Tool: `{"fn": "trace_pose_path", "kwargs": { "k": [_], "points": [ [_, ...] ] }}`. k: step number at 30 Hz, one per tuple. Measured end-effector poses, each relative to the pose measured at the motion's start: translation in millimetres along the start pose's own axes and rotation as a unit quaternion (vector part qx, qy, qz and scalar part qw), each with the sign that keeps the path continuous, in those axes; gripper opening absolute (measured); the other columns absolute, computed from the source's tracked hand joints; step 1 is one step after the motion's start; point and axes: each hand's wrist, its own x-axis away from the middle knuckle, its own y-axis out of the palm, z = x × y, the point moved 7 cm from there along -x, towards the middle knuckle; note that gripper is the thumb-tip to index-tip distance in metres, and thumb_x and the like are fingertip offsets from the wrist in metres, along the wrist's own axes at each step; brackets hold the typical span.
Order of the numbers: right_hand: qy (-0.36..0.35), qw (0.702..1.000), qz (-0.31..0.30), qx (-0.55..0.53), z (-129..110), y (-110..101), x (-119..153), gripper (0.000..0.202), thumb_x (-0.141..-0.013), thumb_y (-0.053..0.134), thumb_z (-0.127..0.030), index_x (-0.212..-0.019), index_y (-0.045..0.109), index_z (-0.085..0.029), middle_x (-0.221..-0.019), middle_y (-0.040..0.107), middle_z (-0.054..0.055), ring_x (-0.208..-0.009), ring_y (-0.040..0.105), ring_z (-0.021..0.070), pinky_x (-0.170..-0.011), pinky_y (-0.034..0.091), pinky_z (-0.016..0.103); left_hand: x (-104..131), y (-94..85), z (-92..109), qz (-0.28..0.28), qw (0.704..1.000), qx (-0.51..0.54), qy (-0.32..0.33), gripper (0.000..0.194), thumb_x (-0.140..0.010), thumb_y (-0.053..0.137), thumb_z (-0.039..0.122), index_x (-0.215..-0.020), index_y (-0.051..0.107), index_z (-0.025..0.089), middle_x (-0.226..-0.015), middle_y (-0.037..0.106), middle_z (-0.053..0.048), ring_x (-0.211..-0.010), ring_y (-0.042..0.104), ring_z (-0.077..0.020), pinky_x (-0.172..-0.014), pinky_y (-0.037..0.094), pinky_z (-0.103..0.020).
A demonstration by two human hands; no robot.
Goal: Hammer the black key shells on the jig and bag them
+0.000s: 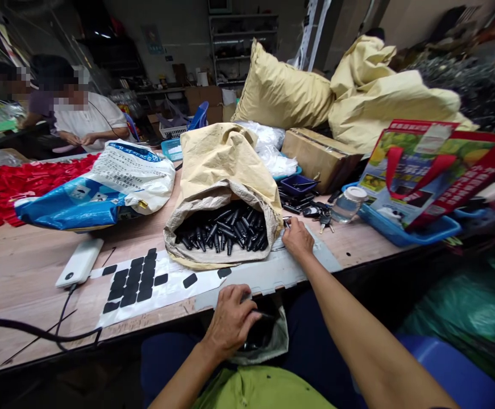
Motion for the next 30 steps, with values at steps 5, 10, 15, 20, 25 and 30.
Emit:
{"fn": "trace_pose_path", "kwargs": {
  "k": [5, 10, 15, 20, 25, 30],
  "points": [
    [-0.005, 1.000, 0.006, 0.004, -0.1, 0.3, 0.5, 0.027, -0.097, 0.050, -0.026, -0.124, 0.053, -0.021, -0.117, 0.063, 0.011, -0.101, 0.063, 0.0257, -0.077, 0.042, 0.033, -5.8, -4.4, 5.5, 0.017, 0.999, -0.044, 0.028, 0.024, -0.093, 0.066, 0.035, -0.114, 0.067, 0.025, -0.123, 0.061, -0.009, -0.113, 0.052, -0.0286, -0.098, 0.039, -0.047],
    [-0.008, 1.000, 0.006, 0.010, -1.1, -0.4, 1.4, 0.027, -0.097, 0.050, -0.025, -0.123, 0.053, -0.021, -0.116, 0.063, 0.011, -0.101, 0.063, 0.0254, -0.078, 0.042, 0.032, -66.4, -54.6, -43.2, 0.129, 0.982, -0.129, -0.057, 0.019, -0.095, 0.059, 0.024, -0.112, 0.069, 0.024, -0.113, 0.066, -0.008, -0.108, 0.054, -0.0281, -0.094, 0.040, -0.045],
    [-0.009, 1.000, 0.005, 0.020, -2.4, -1.3, 2.4, 0.026, -0.097, 0.049, -0.023, -0.122, 0.052, -0.021, -0.116, 0.062, 0.011, -0.102, 0.063, 0.0255, -0.078, 0.042, 0.032, -122.6, -72.8, -93.3, 0.089, 0.960, -0.236, -0.122, 0.034, -0.084, 0.066, 0.014, -0.116, 0.071, 0.026, -0.117, 0.061, -0.010, -0.107, 0.051, -0.0317, -0.088, 0.042, -0.044],
    [-0.008, 1.000, 0.003, 0.028, -2.6, -0.3, 2.4, 0.024, -0.098, 0.048, -0.024, -0.122, 0.051, -0.020, -0.116, 0.061, 0.011, -0.100, 0.063, 0.0256, -0.077, 0.042, 0.033, -137.3, -63.8, -106.8, 0.023, 0.960, -0.259, -0.103, 0.035, -0.080, 0.066, 0.010, -0.111, 0.072, 0.026, -0.118, 0.061, -0.010, -0.110, 0.050, -0.0325, -0.089, 0.041, -0.045],
    [-0.011, 1.000, 0.001, 0.028, -2.3, 1.6, 1.4, 0.025, -0.097, 0.048, -0.023, -0.122, 0.050, -0.020, -0.116, 0.061, 0.011, -0.102, 0.062, 0.0257, -0.079, 0.043, 0.033, -119.5, -70.3, -88.0, 0.037, 0.965, -0.245, -0.083, 0.026, -0.086, 0.064, 0.017, -0.110, 0.068, 0.025, -0.116, 0.065, -0.008, -0.109, 0.051, -0.0308, -0.092, 0.039, -0.046],
    [-0.009, 1.000, -0.003, 0.029, -1.7, 3.3, 1.2, 0.027, -0.098, 0.047, -0.025, -0.125, 0.049, -0.020, -0.118, 0.060, 0.012, -0.102, 0.062, 0.0262, -0.080, 0.043, 0.034, -80.4, -55.9, -62.4, 0.004, 0.986, -0.155, -0.060, 0.020, -0.090, 0.065, 0.023, -0.109, 0.068, 0.026, -0.104, 0.068, -0.005, -0.103, 0.054, -0.0270, -0.090, 0.039, -0.043]
  ]
}}
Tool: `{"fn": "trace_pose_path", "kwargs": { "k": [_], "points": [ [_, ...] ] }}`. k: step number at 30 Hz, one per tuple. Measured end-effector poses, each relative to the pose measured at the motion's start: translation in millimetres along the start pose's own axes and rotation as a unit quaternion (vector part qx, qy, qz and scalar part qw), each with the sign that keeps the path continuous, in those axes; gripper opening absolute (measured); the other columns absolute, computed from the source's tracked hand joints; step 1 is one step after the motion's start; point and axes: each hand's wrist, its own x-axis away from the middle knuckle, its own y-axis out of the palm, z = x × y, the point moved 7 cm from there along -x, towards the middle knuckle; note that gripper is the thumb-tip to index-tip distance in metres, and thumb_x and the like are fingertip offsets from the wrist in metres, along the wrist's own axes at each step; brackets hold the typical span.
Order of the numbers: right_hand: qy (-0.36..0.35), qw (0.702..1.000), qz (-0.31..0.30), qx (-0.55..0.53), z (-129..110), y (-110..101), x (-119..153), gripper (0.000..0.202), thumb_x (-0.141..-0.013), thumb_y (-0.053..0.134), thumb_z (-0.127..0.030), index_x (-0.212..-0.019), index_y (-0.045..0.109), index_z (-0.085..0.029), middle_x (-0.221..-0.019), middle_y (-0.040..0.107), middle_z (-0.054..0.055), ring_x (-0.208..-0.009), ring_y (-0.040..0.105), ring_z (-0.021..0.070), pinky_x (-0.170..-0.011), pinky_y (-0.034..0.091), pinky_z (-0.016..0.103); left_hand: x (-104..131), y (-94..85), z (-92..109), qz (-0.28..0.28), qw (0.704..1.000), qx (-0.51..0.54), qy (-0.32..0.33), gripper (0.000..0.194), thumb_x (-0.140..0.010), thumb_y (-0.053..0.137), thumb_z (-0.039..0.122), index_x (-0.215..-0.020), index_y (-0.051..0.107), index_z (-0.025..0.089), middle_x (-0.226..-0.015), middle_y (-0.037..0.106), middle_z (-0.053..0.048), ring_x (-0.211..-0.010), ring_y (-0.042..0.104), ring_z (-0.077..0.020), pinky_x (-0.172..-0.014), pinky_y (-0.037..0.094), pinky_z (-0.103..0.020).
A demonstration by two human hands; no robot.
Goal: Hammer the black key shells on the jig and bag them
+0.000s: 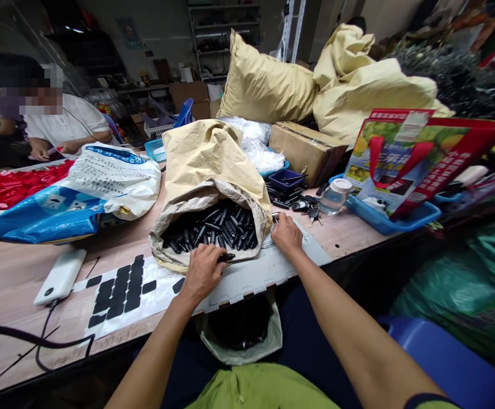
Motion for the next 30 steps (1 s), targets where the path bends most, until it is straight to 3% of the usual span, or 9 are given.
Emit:
{"fn": "trace_pose_path", "kwargs": {
  "k": [3, 6, 11, 16, 20, 23, 26, 30],
  "points": [
    [0.002, 1.000, -0.005, -0.002, 0.1, -0.3, 0.7, 0.028, -0.099, 0.047, -0.025, -0.127, 0.049, -0.021, -0.119, 0.060, 0.012, -0.104, 0.062, 0.0257, -0.081, 0.043, 0.033, 19.0, 15.5, 5.4, -0.022, 0.998, 0.060, 0.008, 0.019, -0.089, 0.068, 0.027, -0.108, 0.070, 0.026, -0.101, 0.069, -0.005, -0.100, 0.055, -0.0262, -0.087, 0.040, -0.041],
    [0.005, 1.000, -0.006, -0.006, 0.3, -2.4, 1.9, 0.029, -0.099, 0.047, -0.025, -0.128, 0.050, -0.021, -0.121, 0.060, 0.013, -0.105, 0.061, 0.0251, -0.082, 0.043, 0.033, 27.1, 26.2, 0.9, -0.009, 0.994, 0.113, -0.010, 0.022, -0.088, 0.070, 0.028, -0.110, 0.071, 0.026, -0.102, 0.069, -0.005, -0.099, 0.056, -0.0255, -0.087, 0.041, -0.040],
    [0.024, 0.999, 0.001, -0.022, 1.0, -5.4, 4.2, 0.033, -0.097, 0.050, -0.028, -0.129, 0.054, -0.020, -0.120, 0.061, 0.013, -0.106, 0.062, 0.0269, -0.083, 0.045, 0.035, 29.1, 28.0, -7.6, 0.032, 0.983, 0.174, -0.042, 0.016, -0.086, 0.073, 0.028, -0.100, 0.069, 0.022, -0.097, 0.068, -0.004, -0.096, 0.056, -0.0239, -0.088, 0.043, -0.039],
    [0.062, 0.996, -0.012, -0.055, 4.7, -5.9, 3.6, 0.029, -0.096, 0.054, -0.029, -0.121, 0.066, -0.020, -0.120, 0.062, 0.015, -0.108, 0.062, 0.0273, -0.087, 0.046, 0.036, 27.6, 27.5, -11.8, 0.040, 0.978, 0.198, -0.048, 0.015, -0.084, 0.075, 0.030, -0.096, 0.071, 0.022, -0.094, 0.068, -0.004, -0.094, 0.057, -0.0230, -0.086, 0.044, -0.036],
    [0.106, 0.992, 0.003, -0.069, 16.1, -20.8, 5.4, 0.034, -0.099, 0.045, -0.028, -0.121, 0.067, -0.016, -0.118, 0.064, 0.017, -0.103, 0.064, 0.0281, -0.083, 0.047, 0.035, 26.2, 30.3, -15.7, 0.036, 0.977, 0.205, -0.049, 0.015, -0.083, 0.077, 0.029, -0.095, 0.072, 0.022, -0.093, 0.069, -0.003, -0.094, 0.058, -0.0227, -0.087, 0.043, -0.036],
    [0.121, 0.986, 0.052, -0.101, 19.7, -42.3, 20.9, 0.043, -0.102, 0.031, -0.025, -0.126, 0.063, -0.010, -0.117, 0.066, 0.019, -0.107, 0.062, 0.0289, -0.086, 0.047, 0.036, 25.8, 32.2, -17.7, 0.032, 0.977, 0.205, -0.056, 0.016, -0.082, 0.078, 0.029, -0.095, 0.073, 0.023, -0.092, 0.069, -0.003, -0.094, 0.057, -0.0231, -0.087, 0.043, -0.037],
    [0.026, 0.973, 0.098, -0.209, -2.2, -62.8, 53.3, 0.044, -0.103, 0.030, -0.030, -0.132, 0.060, -0.015, -0.116, 0.067, 0.015, -0.109, 0.061, 0.0266, -0.090, 0.049, 0.035, 25.8, 33.2, -17.9, 0.027, 0.975, 0.211, -0.063, 0.016, -0.081, 0.078, 0.030, -0.095, 0.073, 0.024, -0.092, 0.068, -0.003, -0.095, 0.057, -0.0236, -0.087, 0.042, -0.037],
    [-0.181, 0.937, 0.027, -0.297, -58.3, -64.7, 112.0, 0.038, -0.103, 0.039, -0.032, -0.129, 0.064, -0.021, -0.113, 0.067, 0.010, -0.107, 0.064, 0.0232, -0.096, 0.050, 0.033, 26.4, 33.8, -18.0, 0.034, 0.973, 0.216, -0.070, 0.016, -0.081, 0.079, 0.030, -0.095, 0.073, 0.025, -0.092, 0.068, -0.002, -0.097, 0.056, -0.0238, -0.089, 0.042, -0.038]
  ]
}}
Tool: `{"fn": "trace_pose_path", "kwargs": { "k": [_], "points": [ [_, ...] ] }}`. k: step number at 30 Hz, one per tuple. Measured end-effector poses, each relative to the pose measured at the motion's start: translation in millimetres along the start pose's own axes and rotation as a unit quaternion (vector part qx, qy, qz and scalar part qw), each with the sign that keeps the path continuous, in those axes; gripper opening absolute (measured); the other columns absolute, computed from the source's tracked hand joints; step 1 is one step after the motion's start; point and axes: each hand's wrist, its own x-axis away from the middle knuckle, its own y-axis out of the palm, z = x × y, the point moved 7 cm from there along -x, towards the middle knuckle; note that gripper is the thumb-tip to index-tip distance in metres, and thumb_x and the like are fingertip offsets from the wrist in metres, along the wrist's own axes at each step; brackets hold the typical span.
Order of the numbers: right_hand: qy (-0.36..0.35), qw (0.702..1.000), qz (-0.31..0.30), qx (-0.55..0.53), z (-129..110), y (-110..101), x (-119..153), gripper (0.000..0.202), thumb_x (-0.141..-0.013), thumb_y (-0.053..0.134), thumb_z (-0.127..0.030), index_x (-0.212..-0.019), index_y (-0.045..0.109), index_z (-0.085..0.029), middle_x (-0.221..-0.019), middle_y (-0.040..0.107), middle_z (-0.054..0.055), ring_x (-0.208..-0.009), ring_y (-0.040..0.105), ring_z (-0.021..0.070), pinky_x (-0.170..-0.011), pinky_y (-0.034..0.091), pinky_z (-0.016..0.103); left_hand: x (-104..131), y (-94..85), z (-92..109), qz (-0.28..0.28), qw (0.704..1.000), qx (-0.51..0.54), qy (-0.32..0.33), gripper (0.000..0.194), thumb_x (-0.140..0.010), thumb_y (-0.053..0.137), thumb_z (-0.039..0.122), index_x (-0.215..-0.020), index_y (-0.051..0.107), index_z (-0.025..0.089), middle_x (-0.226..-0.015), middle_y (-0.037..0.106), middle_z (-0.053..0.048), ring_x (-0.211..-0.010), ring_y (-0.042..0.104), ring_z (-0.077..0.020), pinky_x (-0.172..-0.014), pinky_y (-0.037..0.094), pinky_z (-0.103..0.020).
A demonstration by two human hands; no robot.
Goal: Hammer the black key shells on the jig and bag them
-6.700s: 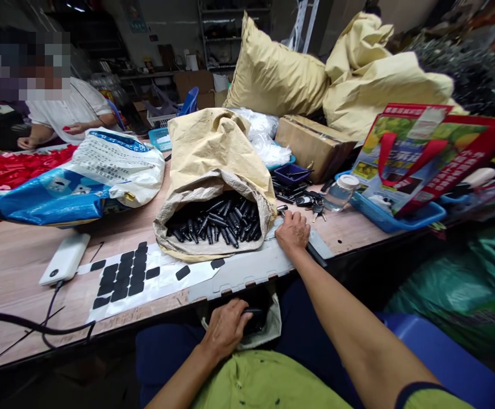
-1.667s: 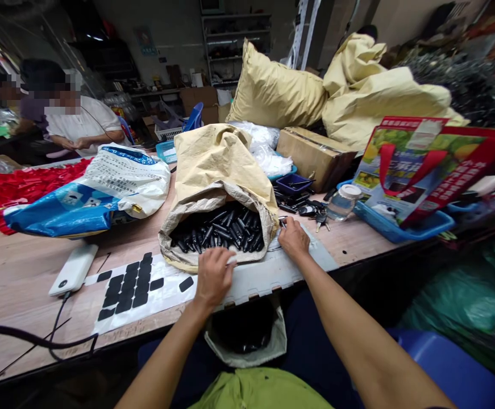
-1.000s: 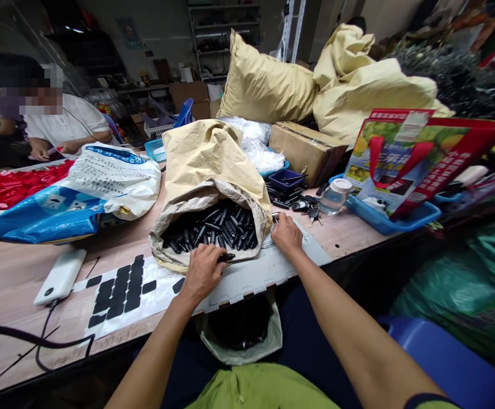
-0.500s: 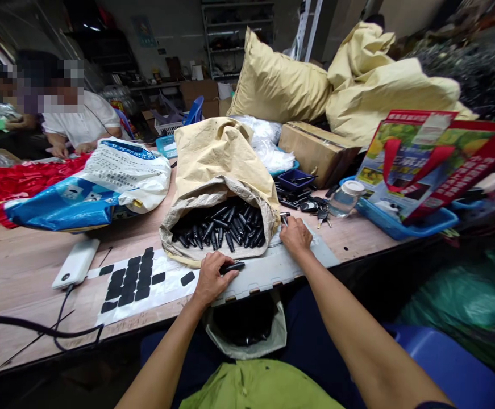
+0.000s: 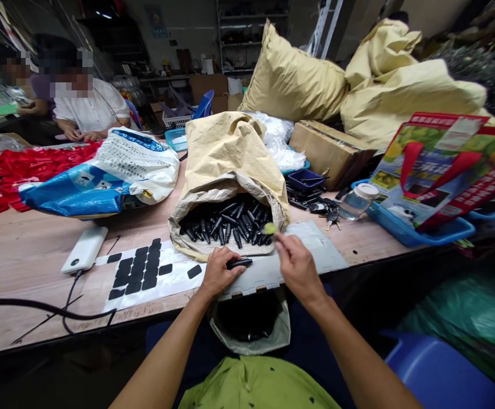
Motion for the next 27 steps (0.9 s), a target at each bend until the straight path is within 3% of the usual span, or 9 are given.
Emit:
{"fn": "trace_pose_path", "kwargs": {
  "k": [5, 11, 18, 22, 25, 27],
  "points": [
    [-0.065, 0.994, -0.082, 0.037, -33.6, 37.2, 33.1, 0.036, -0.103, 0.041, -0.025, -0.131, 0.064, -0.023, -0.107, 0.066, 0.008, -0.099, 0.066, 0.0217, -0.092, 0.053, 0.032, -0.4, 2.7, -4.7, 0.000, 1.000, -0.001, -0.007, 0.016, -0.081, 0.079, 0.033, -0.094, 0.073, 0.025, -0.092, 0.068, -0.002, -0.096, 0.056, -0.0240, -0.087, 0.042, -0.038],
    [-0.056, 0.988, -0.107, 0.091, -27.9, 54.3, 42.7, 0.035, -0.102, 0.045, -0.020, -0.130, 0.065, -0.025, -0.101, 0.066, 0.007, -0.092, 0.068, 0.0202, -0.083, 0.055, 0.028, -1.6, 3.0, -3.1, 0.006, 1.000, -0.016, -0.006, 0.012, -0.082, 0.077, 0.033, -0.083, 0.071, 0.023, -0.086, 0.064, -0.002, -0.093, 0.055, -0.0240, -0.083, 0.041, -0.037],
    [-0.047, 0.997, -0.041, 0.053, -14.3, 41.9, 41.8, 0.034, -0.103, 0.041, -0.026, -0.126, 0.066, -0.025, -0.105, 0.069, 0.008, -0.095, 0.069, 0.0228, -0.087, 0.057, 0.035, -2.0, 4.5, -3.8, 0.017, 0.999, 0.018, -0.022, 0.015, -0.077, 0.080, 0.027, -0.091, 0.075, 0.025, -0.091, 0.069, -0.003, -0.096, 0.057, -0.0245, -0.088, 0.042, -0.041],
    [-0.038, 0.996, -0.057, 0.053, -1.4, 40.5, 44.6, 0.033, -0.101, 0.042, -0.024, -0.121, 0.068, -0.027, -0.099, 0.069, 0.006, -0.091, 0.069, 0.0229, -0.083, 0.057, 0.035, -1.9, 5.0, -5.5, 0.021, 0.999, 0.014, -0.023, 0.016, -0.076, 0.080, 0.027, -0.090, 0.075, 0.025, -0.091, 0.069, -0.003, -0.095, 0.057, -0.0245, -0.088, 0.042, -0.040],
    [-0.024, 0.999, -0.027, 0.038, -0.4, 26.1, 26.6, 0.033, -0.100, 0.043, -0.024, -0.119, 0.070, -0.024, -0.099, 0.070, 0.008, -0.094, 0.068, 0.0240, -0.086, 0.056, 0.037, -1.6, 4.2, -3.9, 0.020, 1.000, 0.010, -0.018, 0.014, -0.077, 0.079, 0.028, -0.090, 0.074, 0.025, -0.091, 0.069, -0.003, -0.096, 0.058, -0.0247, -0.087, 0.042, -0.040],
    [-0.022, 0.999, 0.022, 0.022, -16.6, 8.6, 2.3, 0.033, -0.100, 0.044, -0.025, -0.119, 0.070, -0.022, -0.102, 0.070, 0.010, -0.097, 0.067, 0.0247, -0.089, 0.055, 0.038, -1.5, 3.7, -2.8, 0.015, 1.000, 0.007, -0.014, 0.014, -0.078, 0.078, 0.029, -0.090, 0.072, 0.024, -0.092, 0.069, -0.003, -0.096, 0.058, -0.0248, -0.087, 0.042, -0.039]
  ]
}}
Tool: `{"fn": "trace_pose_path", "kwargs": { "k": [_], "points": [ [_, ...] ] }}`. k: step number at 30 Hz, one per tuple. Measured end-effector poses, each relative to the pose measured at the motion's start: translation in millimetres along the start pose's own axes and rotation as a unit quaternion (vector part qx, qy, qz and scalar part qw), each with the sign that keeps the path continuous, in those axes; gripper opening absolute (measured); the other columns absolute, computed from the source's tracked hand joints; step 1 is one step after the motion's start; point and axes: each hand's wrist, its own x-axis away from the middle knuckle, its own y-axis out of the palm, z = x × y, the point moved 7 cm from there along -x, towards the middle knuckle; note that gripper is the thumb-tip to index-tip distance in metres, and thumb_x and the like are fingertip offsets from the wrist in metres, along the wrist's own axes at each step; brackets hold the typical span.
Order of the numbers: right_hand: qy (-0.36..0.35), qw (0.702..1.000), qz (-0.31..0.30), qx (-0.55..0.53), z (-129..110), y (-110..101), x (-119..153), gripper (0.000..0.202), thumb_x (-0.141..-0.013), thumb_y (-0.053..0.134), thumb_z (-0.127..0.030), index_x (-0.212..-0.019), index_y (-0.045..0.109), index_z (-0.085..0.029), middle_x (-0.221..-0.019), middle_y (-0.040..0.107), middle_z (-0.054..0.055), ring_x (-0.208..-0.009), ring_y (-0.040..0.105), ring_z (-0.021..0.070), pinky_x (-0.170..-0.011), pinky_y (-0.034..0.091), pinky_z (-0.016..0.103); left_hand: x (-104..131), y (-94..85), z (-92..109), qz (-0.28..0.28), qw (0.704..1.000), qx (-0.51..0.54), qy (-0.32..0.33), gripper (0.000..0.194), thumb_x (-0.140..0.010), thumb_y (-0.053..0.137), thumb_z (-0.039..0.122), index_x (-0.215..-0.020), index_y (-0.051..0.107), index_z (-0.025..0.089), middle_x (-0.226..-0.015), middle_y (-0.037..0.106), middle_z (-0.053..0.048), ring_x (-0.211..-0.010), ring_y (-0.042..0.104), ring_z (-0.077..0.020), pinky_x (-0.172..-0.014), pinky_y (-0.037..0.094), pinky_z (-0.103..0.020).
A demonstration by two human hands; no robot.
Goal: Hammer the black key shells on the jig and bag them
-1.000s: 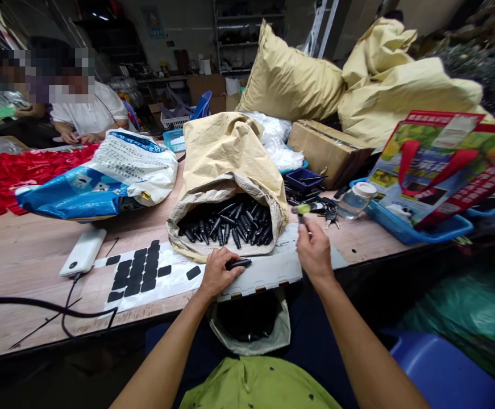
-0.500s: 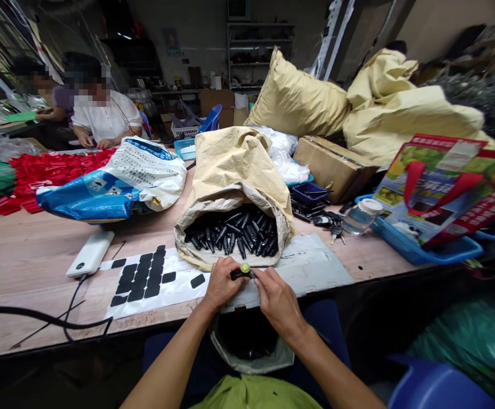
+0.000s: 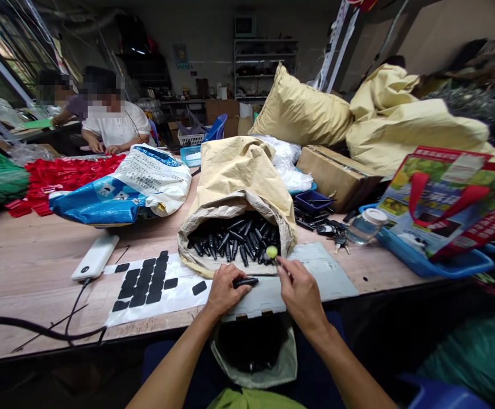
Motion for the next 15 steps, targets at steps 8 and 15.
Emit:
{"fn": "trace_pose_path", "kwargs": {
  "k": [8, 15],
  "points": [
    [-0.201, 0.973, 0.053, -0.096, -125.2, -36.8, -85.7, 0.030, -0.102, 0.050, -0.025, -0.125, 0.069, -0.026, -0.113, 0.069, 0.005, -0.108, 0.065, 0.0202, -0.101, 0.051, 0.033, 0.7, -0.2, 0.2, -0.014, 1.000, -0.009, 0.018, 0.015, -0.079, 0.076, 0.028, -0.093, 0.071, 0.024, -0.092, 0.069, -0.003, -0.095, 0.058, -0.0251, -0.087, 0.044, -0.039],
    [0.112, 0.979, 0.097, 0.140, 31.7, -55.4, -83.9, 0.034, -0.098, 0.050, -0.024, -0.125, 0.071, -0.018, -0.116, 0.067, 0.012, -0.105, 0.064, 0.0251, -0.094, 0.049, 0.033, 1.0, -0.5, 1.5, -0.007, 1.000, -0.023, 0.009, 0.015, -0.077, 0.076, 0.026, -0.090, 0.070, 0.024, -0.090, 0.066, -0.003, -0.093, 0.057, -0.0248, -0.085, 0.042, -0.038]
  ]
}}
